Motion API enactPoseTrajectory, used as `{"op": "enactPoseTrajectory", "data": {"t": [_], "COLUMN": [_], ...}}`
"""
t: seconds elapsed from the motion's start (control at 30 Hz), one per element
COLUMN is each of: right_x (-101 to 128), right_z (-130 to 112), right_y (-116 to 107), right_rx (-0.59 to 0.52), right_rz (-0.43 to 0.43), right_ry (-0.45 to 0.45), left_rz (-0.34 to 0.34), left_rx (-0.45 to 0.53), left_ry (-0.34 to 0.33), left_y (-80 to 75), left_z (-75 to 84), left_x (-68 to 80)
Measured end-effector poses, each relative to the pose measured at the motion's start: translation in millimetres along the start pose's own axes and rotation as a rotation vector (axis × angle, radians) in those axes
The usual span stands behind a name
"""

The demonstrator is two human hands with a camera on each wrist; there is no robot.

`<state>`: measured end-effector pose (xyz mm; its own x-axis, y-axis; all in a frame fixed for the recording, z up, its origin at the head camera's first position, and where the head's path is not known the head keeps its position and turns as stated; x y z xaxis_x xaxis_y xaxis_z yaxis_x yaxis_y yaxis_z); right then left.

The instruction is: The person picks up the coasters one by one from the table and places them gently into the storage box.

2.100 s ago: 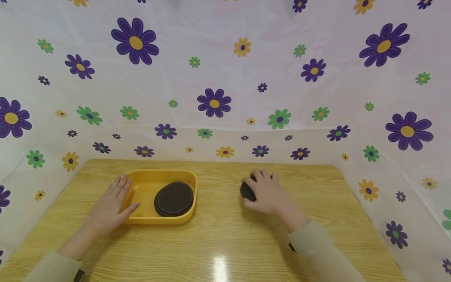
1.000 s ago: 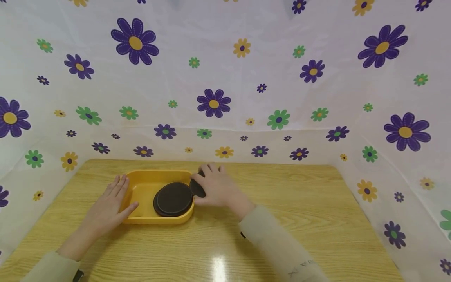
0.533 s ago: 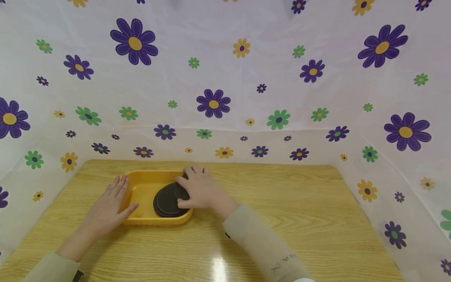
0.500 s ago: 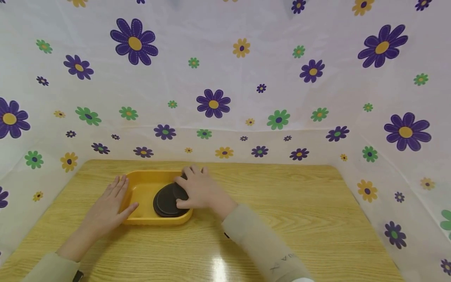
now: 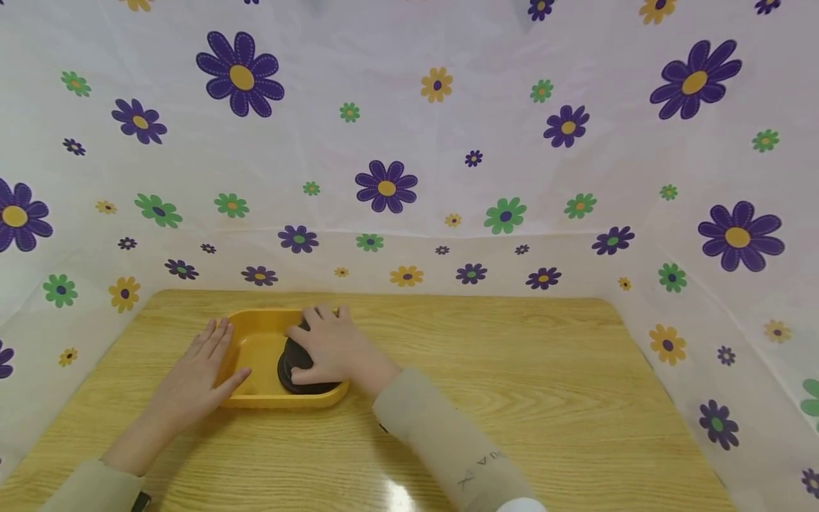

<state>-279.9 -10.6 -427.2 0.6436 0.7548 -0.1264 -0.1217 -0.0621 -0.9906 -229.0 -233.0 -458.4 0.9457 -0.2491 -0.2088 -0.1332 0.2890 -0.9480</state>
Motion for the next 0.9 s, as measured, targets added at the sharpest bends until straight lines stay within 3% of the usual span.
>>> {"op": "enactPoseTrajectory", "data": {"t": [0.6, 0.9], "right_x": [-2.4, -2.9], "right_z": [-13.6, -12.5], "right_y": [13.4, 18.2], "right_rx": [0.03, 0.017], "right_rz": [-0.099, -0.1], "right_ry": [0.003, -0.002], "left_rz": [-0.001, 0.004], "left_rx": [-0.002, -0.002], "left_ry": [0.005, 0.009], "left_y": [-0.5, -0.5], "left_z": [0.1, 0.2], "left_x": [0.3, 1.0]}}
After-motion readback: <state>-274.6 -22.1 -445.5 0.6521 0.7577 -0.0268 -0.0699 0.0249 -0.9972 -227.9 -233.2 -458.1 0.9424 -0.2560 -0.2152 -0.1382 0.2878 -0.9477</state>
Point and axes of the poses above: each hand's wrist, its own x-axis away from the middle knuckle, its own y-axis out of the palm, z = x × y, the point moved 5 cm from there along -x, towards the middle knuckle, and after that the axes turned 4 degrees about z, right-handed, at the moved point
